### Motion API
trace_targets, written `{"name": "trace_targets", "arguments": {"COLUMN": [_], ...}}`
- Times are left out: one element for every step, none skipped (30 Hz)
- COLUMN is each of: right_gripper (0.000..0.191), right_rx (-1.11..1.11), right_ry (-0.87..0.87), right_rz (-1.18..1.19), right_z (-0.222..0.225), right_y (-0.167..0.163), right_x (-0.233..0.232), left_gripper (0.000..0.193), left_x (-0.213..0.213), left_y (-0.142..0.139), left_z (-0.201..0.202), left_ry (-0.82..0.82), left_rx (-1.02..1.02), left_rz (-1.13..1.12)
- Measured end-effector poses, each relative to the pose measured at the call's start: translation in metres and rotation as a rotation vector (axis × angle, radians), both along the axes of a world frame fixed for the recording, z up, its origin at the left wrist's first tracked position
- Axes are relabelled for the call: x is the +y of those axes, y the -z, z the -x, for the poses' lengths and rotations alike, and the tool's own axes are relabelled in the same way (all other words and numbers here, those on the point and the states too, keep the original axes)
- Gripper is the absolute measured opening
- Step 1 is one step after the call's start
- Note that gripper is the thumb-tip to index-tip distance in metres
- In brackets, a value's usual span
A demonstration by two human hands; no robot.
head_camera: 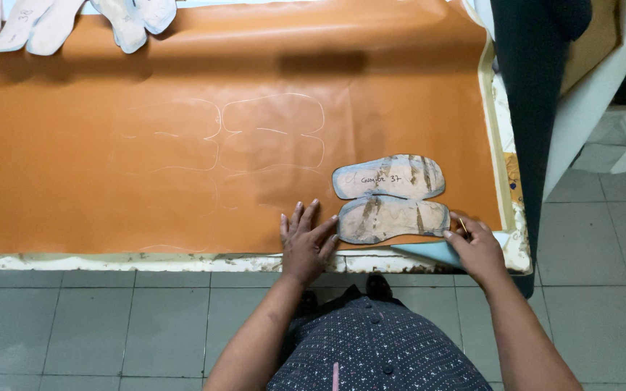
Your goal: The person places shoe sole patterns on a large sheet of orange material and traces their outlines with a pencil. They repeat this process for multiple patterns, moving them to different positions on the sheet to maximize material usage.
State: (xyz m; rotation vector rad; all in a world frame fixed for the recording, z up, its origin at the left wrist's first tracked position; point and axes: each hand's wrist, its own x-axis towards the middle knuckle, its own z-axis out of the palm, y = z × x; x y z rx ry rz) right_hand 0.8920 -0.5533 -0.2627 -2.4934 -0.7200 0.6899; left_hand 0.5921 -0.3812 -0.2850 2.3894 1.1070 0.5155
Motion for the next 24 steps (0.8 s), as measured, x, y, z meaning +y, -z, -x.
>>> {"name": "trace_targets", "arguments": {"right_gripper": [0.055,0.054,0.050,0.046,0.042,0.039,0.037,0.035,0.035,0.034,0.034,0.031,0.028,0.025,0.024,0.023,0.023,0.023,0.023,0.023,0.022,0.022,0.023,0.024], "right_rx": [0.030,0.059,0.148,0.238,0.328,0.396,0.463,0.530,0.564,0.597,0.630,0.666,0.702,0.738,0.790,0.842,0.896,0.884,0.873,0.861,0.882,0.903,0.924,0.941], "right_ry": [0.031,0.062,0.095,0.126,0.156,0.194,0.231,0.269,0.270,0.267,0.261,0.263,0.265,0.267,0.236,0.204,0.172,0.143,0.113,0.081,0.104,0.127,0.150,0.139], "right_rz": [-0.018,-0.035,-0.105,-0.176,-0.243,-0.330,-0.420,-0.508,-0.507,-0.510,-0.514,-0.475,-0.433,-0.389,-0.417,-0.445,-0.470,-0.440,-0.411,-0.383,-0.338,-0.294,-0.249,-0.219], "right_z": [0.001,0.002,0.002,0.003,0.004,0.006,0.008,0.012,0.016,0.021,0.026,0.033,0.042,0.051,0.060,0.072,0.083,0.093,0.102,0.112,0.120,0.128,0.138,0.147], "right_y": [-0.001,-0.002,-0.003,-0.004,-0.004,-0.005,-0.005,-0.005,-0.004,-0.004,-0.003,-0.001,0.001,0.003,0.006,0.010,0.015,0.018,0.022,0.025,0.027,0.029,0.030,0.031], "right_x": [0.001,0.000,0.000,0.000,-0.001,-0.001,0.000,-0.001,-0.003,-0.004,-0.002,0.000,0.000,0.001,0.004,0.009,0.015,0.022,0.031,0.040,0.050,0.060,0.069,0.075], "left_gripper": [0.041,0.041,0.041,0.041,0.042,0.042,0.042,0.043,0.045,0.046,0.045,0.044,0.044,0.041,0.039,0.037,0.039,0.041,0.043,0.045,0.048,0.050,0.051,0.052], "left_x": [0.000,0.000,0.000,0.001,0.001,0.002,0.004,0.005,0.006,0.006,0.007,0.006,0.005,0.003,0.002,0.002,0.003,0.005,0.008,0.012,0.019,0.026,0.034,0.042], "left_y": [0.000,0.001,0.001,0.001,0.001,0.001,0.000,-0.002,-0.004,-0.006,-0.008,-0.010,-0.012,-0.014,-0.016,-0.017,-0.017,-0.017,-0.017,-0.016,-0.015,-0.014,-0.012,-0.011], "left_z": [0.000,0.001,0.001,0.001,0.001,0.002,0.002,0.003,0.006,0.009,0.015,0.023,0.033,0.046,0.059,0.074,0.089,0.104,0.121,0.139,0.156,0.171,0.186,0.200], "left_ry": [0.002,0.006,0.007,0.009,0.014,0.019,0.023,0.027,0.031,0.034,-0.004,-0.041,-0.079,-0.171,-0.261,-0.352,-0.482,-0.611,-0.738,-0.813,-0.880,-0.939,-0.955,-0.969], "left_rx": [-0.002,0.002,0.004,0.006,0.003,-0.002,-0.008,-0.018,-0.029,-0.041,-0.143,-0.243,-0.343,-0.329,-0.315,-0.301,-0.383,-0.466,-0.551,-0.749,-0.951,-1.158,-1.236,-1.312], "left_rz": [0.002,0.002,-0.002,-0.006,0.006,0.018,0.027,0.048,0.071,0.091,0.142,0.193,0.246,0.212,0.175,0.135,0.254,0.374,0.494,0.589,0.681,0.770,0.831,0.892]}}
